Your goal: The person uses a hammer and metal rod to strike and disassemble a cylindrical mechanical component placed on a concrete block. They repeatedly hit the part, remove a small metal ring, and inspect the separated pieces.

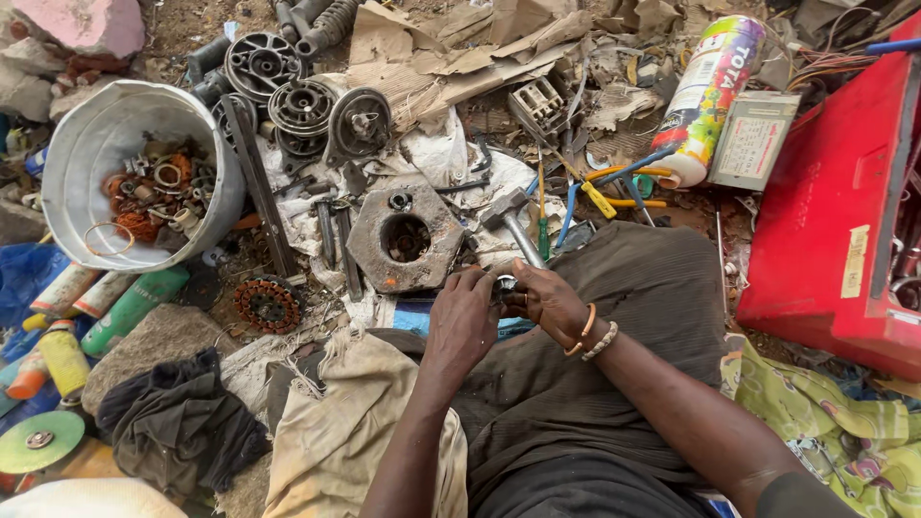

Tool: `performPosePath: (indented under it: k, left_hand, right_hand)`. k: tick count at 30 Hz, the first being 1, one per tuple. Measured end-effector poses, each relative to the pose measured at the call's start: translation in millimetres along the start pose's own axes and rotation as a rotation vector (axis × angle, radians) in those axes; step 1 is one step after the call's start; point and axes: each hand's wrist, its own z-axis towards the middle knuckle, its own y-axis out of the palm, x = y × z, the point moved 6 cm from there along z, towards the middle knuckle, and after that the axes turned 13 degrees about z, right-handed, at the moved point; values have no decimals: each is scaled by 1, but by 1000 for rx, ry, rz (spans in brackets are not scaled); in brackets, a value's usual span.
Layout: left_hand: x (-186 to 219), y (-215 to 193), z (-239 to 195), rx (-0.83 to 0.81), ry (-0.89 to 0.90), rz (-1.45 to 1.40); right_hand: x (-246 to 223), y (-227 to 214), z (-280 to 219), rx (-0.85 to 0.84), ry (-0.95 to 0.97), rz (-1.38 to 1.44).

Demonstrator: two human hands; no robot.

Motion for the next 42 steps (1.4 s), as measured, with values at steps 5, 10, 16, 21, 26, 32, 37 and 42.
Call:
performPosePath:
  k: [5,10,16,21,26,32,37,42]
  left_hand:
    - [-34,-2,5,-40,-83,-101]
    - [-130,-13,-5,261,-342,-216]
    - [-230,28,-33,493,-818,-554]
    - [-245,27,-17,490,-856,-476]
    - [-242,10,-19,492,-875,-425]
    - [-246,4,-19,568,-858,-553]
    - [-244,5,-18,534,-882,-555]
    - [-237,3,-18,587,-829,-520]
  right_hand:
    - [1,-11,6,84,24,-38]
    - [25,-29,18,179,89,-203]
    - [67,-40,51,266,517,-278]
    - [-72,124,205,-22,343,-563]
    - [-172,260,309,-126,141,-909]
    - [-24,182,211,-229,207,-825]
    - [56,63,95,12,330,-511]
    - [63,-13,28,204,374,-299]
